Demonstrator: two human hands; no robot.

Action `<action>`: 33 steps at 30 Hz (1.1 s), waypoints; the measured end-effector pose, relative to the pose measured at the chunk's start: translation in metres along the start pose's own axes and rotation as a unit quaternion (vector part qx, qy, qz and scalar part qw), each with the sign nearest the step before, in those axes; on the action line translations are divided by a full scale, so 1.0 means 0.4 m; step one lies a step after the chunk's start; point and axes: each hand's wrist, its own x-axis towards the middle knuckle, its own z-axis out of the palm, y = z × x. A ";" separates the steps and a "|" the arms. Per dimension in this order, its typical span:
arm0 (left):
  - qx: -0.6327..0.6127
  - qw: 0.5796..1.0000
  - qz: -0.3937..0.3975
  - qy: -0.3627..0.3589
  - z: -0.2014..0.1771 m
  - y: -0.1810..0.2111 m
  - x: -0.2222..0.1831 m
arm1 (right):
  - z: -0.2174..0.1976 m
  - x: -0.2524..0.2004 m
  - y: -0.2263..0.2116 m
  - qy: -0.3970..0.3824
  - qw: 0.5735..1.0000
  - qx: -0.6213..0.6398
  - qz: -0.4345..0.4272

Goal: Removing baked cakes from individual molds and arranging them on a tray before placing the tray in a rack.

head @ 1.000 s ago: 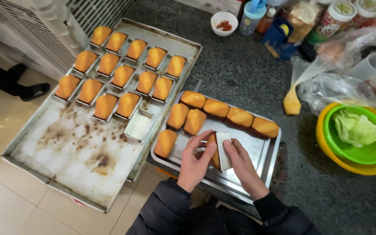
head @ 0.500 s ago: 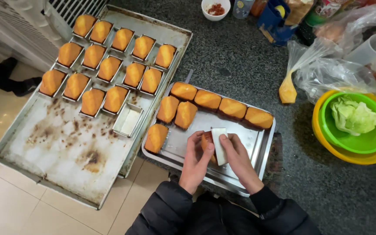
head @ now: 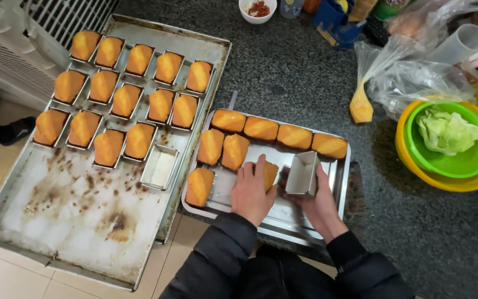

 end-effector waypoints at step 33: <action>-0.598 0.786 -0.132 -0.085 0.103 -0.179 -0.034 | 0.096 0.136 0.038 -0.026 0.997 -0.022 -0.070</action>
